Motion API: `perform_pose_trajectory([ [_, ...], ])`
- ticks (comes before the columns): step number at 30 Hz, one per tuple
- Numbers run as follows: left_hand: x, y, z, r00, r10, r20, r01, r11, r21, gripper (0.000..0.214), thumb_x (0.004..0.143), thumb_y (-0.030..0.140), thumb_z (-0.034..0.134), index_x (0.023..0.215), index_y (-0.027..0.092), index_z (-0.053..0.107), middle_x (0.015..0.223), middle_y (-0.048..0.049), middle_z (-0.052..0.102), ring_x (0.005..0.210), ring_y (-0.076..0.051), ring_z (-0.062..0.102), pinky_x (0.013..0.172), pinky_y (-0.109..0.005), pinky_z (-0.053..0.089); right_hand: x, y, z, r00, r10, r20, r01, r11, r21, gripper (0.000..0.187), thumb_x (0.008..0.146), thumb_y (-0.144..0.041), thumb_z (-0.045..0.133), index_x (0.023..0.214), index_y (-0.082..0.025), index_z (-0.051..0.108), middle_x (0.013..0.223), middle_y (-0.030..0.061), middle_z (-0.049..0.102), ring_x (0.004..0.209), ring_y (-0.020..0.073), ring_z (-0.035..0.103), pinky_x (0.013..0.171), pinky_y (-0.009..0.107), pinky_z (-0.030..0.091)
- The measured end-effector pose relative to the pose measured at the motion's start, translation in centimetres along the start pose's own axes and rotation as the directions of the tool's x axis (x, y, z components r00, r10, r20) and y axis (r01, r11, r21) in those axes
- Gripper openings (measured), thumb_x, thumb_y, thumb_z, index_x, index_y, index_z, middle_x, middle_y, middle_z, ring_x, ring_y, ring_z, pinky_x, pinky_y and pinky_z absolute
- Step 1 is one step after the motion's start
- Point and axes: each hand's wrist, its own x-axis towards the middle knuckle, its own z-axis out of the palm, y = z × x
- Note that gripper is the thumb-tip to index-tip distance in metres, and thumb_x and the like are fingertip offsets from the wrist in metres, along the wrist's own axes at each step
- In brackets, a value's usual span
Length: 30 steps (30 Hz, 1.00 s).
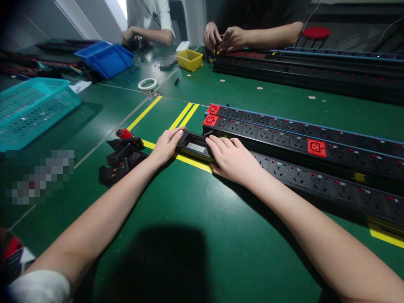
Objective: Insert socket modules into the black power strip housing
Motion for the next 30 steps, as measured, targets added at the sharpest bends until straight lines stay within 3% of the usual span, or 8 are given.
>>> perform_pose_trajectory([
  [7, -1.4, 1.5, 1.2, 0.995, 0.048, 0.088, -0.054, 0.996, 0.065, 0.057, 0.103, 0.057, 0.046, 0.137, 0.016, 0.068, 0.143, -0.0169, 0.07, 0.133, -0.031, 0.064, 0.119, -0.051, 0.046, 0.0, 0.0, 0.0, 1.0, 0.005, -0.015, -0.005, 1.0, 0.007, 0.066, 0.098, -0.033, 0.059, 0.155, -0.004, 0.045, 0.158, 0.0259, 0.055, 0.134, 0.0381, 0.061, 0.104, 0.049, 0.047],
  [11, -1.9, 1.7, 1.6, 0.998, 0.053, -0.044, -0.046, 0.988, 0.145, 0.048, 0.101, 0.053, 0.053, 0.131, 0.018, 0.063, 0.134, -0.017, 0.069, 0.126, -0.031, 0.064, 0.113, -0.049, 0.048, 0.0, -0.2, -0.2, 1.0, 0.01, -0.009, -0.01, 1.0, -0.004, 0.066, 0.098, -0.033, 0.059, 0.155, -0.003, 0.045, 0.158, 0.0259, 0.055, 0.133, 0.038, 0.062, 0.104, 0.048, 0.048],
  [14, -2.1, 2.1, 1.4, 0.988, 0.089, -0.127, -0.054, 0.964, 0.259, 0.033, 0.1, 0.051, 0.055, 0.112, 0.021, 0.061, 0.115, -0.013, 0.069, 0.111, -0.03, 0.063, 0.102, -0.047, 0.049, 0.0, -0.2, -0.3, 1.0, 0.015, -0.003, -0.015, 1.0, -0.008, 0.065, 0.099, -0.033, 0.058, 0.154, -0.001, 0.046, 0.158, 0.0259, 0.055, 0.133, 0.0382, 0.062, 0.104, 0.048, 0.048],
  [17, -2.3, 2.9, 1.3, 0.984, 0.176, -0.04, -0.151, 0.923, 0.353, 0.031, 0.107, 0.047, 0.042, 0.099, 0.023, 0.06, 0.102, -0.0107, 0.07, 0.102, -0.03, 0.062, 0.097, -0.047, 0.046, 0.1, -0.2, -0.2, 1.0, 0.018, 0.001, -0.018, 1.0, 0.012, 0.065, 0.099, -0.032, 0.058, 0.154, 0.0, 0.046, 0.158, 0.0257, 0.055, 0.133, 0.0384, 0.062, 0.105, 0.049, 0.047],
  [20, -2.4, 3.7, 1.2, 0.952, 0.289, 0.103, -0.305, 0.87, 0.388, 0.039, 0.108, 0.052, 0.037, 0.101, 0.023, 0.063, 0.102, -0.0134, 0.071, 0.101, -0.031, 0.063, 0.093, -0.047, 0.046, 0.1, -0.1, -0.2, 1.0, 0.022, 0.004, -0.022, 0.999, 0.032, 0.066, 0.098, -0.031, 0.058, 0.155, 0.0, 0.045, 0.159, 0.0259, 0.055, 0.135, 0.0384, 0.061, 0.105, 0.049, 0.047],
  [25, -2.3, 3.1, 1.2, 0.906, 0.358, 0.225, -0.42, 0.819, 0.391, 0.061, 0.092, 0.076, 0.059, 0.111, 0.019, 0.061, 0.107, -0.016, 0.07, 0.1, -0.032, 0.068, 0.085, -0.042, 0.051, 0.0, -0.2, -0.3, 1.0, 0.025, -0.004, -0.025, 0.999, 0.029, 0.066, 0.097, -0.031, 0.06, 0.154, 0.0, 0.045, 0.158, 0.0257, 0.056, 0.133, 0.0385, 0.062, 0.104, 0.048, 0.046],
  [30, -2.3, 2.5, 1.3, 0.882, 0.42, 0.214, -0.471, 0.774, 0.422, 0.072, 0.086, 0.075, 0.068, 0.126, 0.016, 0.057, 0.11, -0.0152, 0.073, 0.099, -0.03, 0.073, 0.084, -0.037, 0.054, 0.1, -0.3, -0.3, 0.999, 0.021, -0.027, -0.02, 1.0, 0.014, 0.065, 0.097, -0.03, 0.061, 0.152, -0.001, 0.046, 0.156, 0.0256, 0.058, 0.132, 0.0381, 0.063, 0.103, 0.047, 0.046],
])
